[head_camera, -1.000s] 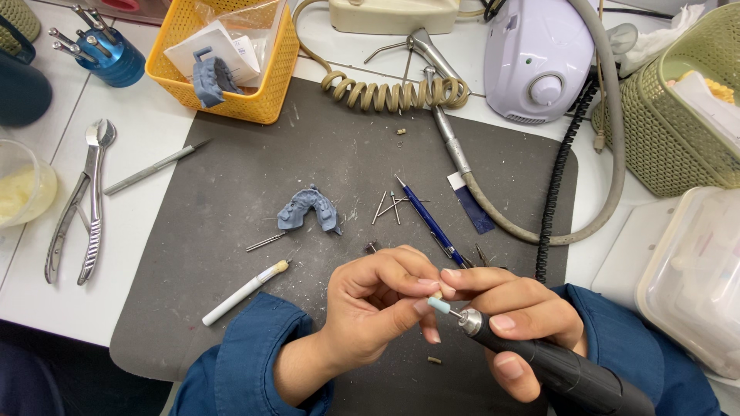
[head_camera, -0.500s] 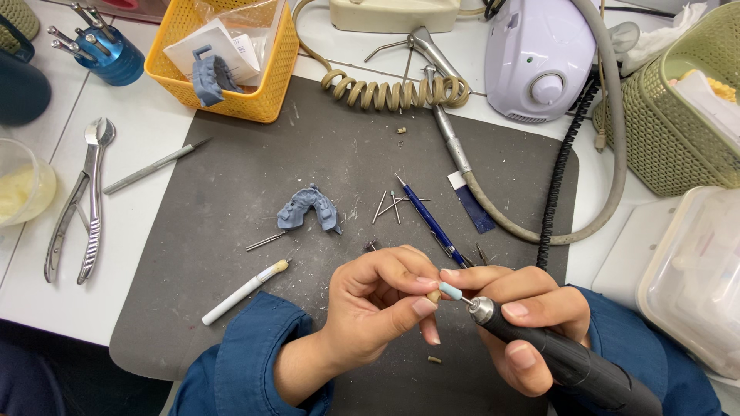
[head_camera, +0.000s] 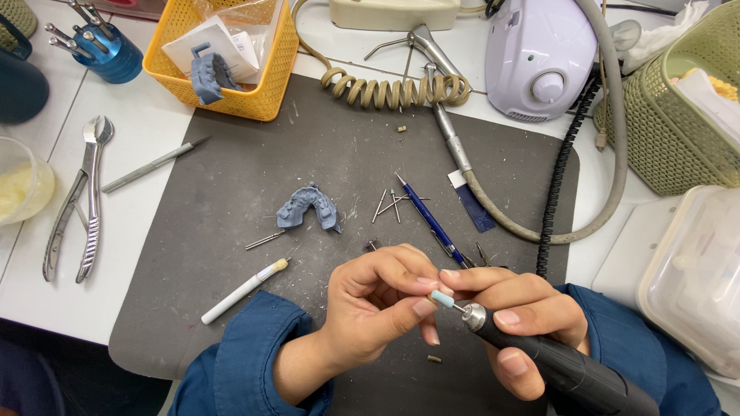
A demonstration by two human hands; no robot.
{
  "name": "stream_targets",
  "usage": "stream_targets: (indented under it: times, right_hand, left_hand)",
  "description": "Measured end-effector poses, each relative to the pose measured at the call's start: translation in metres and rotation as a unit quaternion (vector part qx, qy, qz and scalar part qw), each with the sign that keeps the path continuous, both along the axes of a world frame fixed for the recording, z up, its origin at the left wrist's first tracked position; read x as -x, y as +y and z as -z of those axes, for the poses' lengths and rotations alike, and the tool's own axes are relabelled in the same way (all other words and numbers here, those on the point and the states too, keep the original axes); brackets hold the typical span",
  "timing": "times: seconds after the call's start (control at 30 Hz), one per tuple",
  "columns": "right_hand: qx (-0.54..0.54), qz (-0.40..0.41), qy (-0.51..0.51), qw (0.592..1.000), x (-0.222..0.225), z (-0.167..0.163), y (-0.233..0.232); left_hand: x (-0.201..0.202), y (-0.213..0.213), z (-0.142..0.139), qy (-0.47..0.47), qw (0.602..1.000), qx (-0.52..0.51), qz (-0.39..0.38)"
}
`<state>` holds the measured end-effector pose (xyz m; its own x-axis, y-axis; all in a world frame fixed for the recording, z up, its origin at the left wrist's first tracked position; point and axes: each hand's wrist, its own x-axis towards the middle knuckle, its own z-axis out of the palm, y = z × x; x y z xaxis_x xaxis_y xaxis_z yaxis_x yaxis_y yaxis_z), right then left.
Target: The person uses a rotary handpiece to grind and shape a small tooth-shaped object, then switches to a metal hand tool to refine its surface. The work is performed on a gray mat with dental tools and a jaw mold nearby.
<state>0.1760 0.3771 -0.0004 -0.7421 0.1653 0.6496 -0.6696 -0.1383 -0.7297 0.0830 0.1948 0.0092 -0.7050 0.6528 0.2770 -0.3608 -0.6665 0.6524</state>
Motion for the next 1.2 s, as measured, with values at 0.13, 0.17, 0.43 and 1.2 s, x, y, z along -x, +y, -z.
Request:
stream_targets:
  times: [0.13,0.17,0.43,1.2]
  right_hand:
    - [0.001,0.0,-0.013,1.0,-0.001,-0.004,-0.003]
    - [0.006,0.004,-0.014,1.0,0.001,-0.005,-0.003]
    - [0.001,-0.004,-0.006,1.0,0.003,-0.009,-0.002]
    - [0.005,0.003,0.003,1.0,0.003,0.001,-0.001]
  left_hand:
    - [0.001,-0.001,-0.001,0.004,1.0,-0.001,0.002]
    - [0.001,-0.001,-0.001,0.006,1.0,-0.001,0.0]
    - [0.0,0.0,0.001,0.004,1.0,0.003,0.0]
    - [0.001,0.0,0.003,-0.001,1.0,-0.003,0.005]
